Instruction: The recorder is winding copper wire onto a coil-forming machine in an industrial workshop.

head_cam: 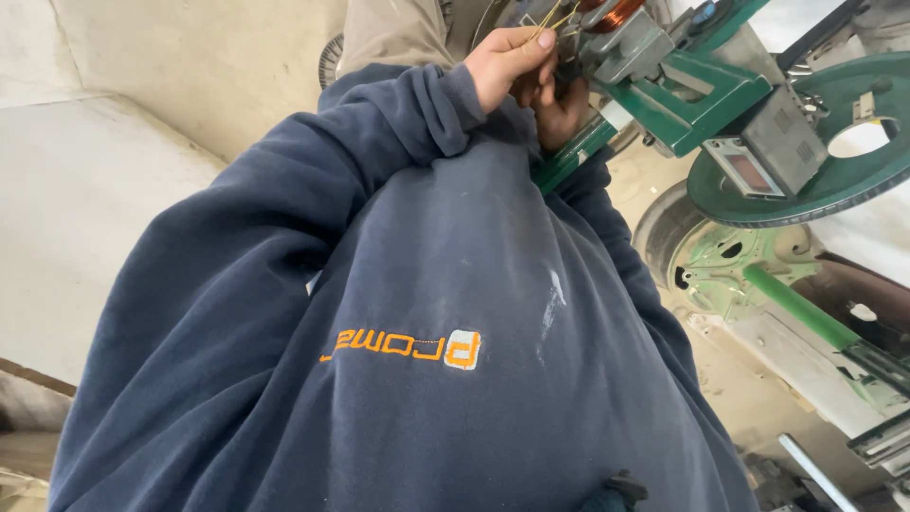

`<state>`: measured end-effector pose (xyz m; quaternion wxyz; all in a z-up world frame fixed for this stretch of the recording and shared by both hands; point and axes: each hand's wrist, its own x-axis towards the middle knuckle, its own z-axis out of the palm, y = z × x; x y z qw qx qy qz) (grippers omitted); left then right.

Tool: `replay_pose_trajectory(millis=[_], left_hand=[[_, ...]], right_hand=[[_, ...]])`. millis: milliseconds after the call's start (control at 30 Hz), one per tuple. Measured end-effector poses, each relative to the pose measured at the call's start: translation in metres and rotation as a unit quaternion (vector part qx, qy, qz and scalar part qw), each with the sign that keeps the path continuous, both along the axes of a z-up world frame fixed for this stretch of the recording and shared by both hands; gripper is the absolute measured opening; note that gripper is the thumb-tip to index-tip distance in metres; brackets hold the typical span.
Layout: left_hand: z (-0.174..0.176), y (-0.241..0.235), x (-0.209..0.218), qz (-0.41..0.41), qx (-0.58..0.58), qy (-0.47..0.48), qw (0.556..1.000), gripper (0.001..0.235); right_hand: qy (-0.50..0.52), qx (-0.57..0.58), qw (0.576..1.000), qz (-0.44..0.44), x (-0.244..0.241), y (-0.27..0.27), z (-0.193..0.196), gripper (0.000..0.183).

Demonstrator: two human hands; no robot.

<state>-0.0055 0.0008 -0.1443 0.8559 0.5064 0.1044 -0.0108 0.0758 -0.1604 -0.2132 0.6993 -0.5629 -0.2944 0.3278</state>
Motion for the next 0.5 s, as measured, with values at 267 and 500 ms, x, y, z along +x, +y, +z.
replay_pose_trajectory(millis=[267, 500], left_hand=[[0.002, 0.006, -0.003, 0.005, -0.018, -0.001, 1.000, 0.043], [0.004, 0.008, -0.007, -0.004, 0.003, 0.008, 1.000, 0.048]], right_hand=[[-0.064, -0.026, 0.997, 0.021, -0.002, 0.000, -0.016, 0.024], [0.048, 0.014, 0.997, 0.067, 0.007, 0.007, -0.022, 0.035]])
